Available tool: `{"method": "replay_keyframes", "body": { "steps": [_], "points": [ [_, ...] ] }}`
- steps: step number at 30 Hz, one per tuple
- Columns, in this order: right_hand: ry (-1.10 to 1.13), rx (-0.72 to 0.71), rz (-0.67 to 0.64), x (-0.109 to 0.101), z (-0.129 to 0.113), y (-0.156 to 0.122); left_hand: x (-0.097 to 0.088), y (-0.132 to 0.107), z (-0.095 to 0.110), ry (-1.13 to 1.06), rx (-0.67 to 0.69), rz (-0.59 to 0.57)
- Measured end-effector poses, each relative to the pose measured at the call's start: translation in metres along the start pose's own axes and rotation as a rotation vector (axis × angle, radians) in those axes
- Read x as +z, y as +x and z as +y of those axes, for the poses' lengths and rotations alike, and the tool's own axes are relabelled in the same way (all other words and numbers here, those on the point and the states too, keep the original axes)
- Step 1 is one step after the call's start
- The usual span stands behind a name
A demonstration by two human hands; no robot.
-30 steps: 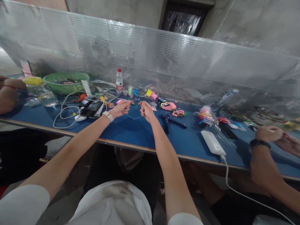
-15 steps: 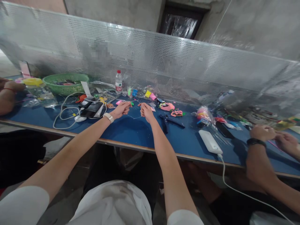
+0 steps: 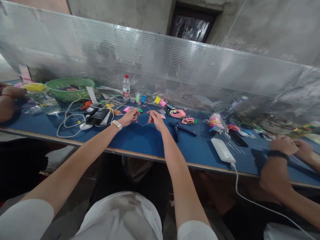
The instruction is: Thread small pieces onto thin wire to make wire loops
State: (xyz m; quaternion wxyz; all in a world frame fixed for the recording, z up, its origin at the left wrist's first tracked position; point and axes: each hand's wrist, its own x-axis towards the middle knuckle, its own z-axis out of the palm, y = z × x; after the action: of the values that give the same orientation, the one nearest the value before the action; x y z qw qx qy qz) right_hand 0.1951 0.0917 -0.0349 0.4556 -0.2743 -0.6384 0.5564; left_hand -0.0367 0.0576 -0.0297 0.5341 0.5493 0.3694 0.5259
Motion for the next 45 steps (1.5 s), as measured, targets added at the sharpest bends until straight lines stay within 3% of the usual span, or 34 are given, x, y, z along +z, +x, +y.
{"method": "replay_keyframes", "body": {
  "steps": [6, 13, 16, 19, 23, 29, 33, 39, 45],
  "points": [
    [-0.023, 0.062, 0.025, -0.012, 0.004, 0.002, -0.002, 0.001, -0.001, 0.013, 0.001, -0.024],
    [0.079, 0.143, -0.095, -0.025, -0.009, -0.008, -0.008, 0.0, 0.003, -0.006, 0.047, -0.098],
    [0.081, 0.203, -0.097, -0.033, -0.008, -0.01, -0.015, 0.002, 0.003, 0.03, -0.011, -0.14],
    [0.067, 0.217, -0.066, -0.034, -0.005, -0.008, -0.016, 0.003, 0.002, 0.023, -0.04, -0.128],
    [0.091, 0.153, -0.087, -0.031, -0.005, -0.006, -0.011, 0.002, 0.002, -0.016, 0.055, -0.114],
    [0.106, 0.147, -0.083, -0.033, -0.003, -0.007, -0.01, 0.004, 0.001, 0.18, 0.016, -0.041],
    [0.113, 0.07, -0.02, -0.026, -0.003, -0.005, -0.012, 0.007, -0.002, 0.242, 0.05, 0.007],
    [0.12, -0.032, 0.138, -0.013, 0.001, 0.001, -0.011, 0.007, -0.009, 0.312, 0.026, -0.071],
    [0.205, -0.067, 0.274, -0.011, 0.009, 0.008, -0.013, 0.007, -0.013, 0.376, 0.143, -0.106]
  ]
}}
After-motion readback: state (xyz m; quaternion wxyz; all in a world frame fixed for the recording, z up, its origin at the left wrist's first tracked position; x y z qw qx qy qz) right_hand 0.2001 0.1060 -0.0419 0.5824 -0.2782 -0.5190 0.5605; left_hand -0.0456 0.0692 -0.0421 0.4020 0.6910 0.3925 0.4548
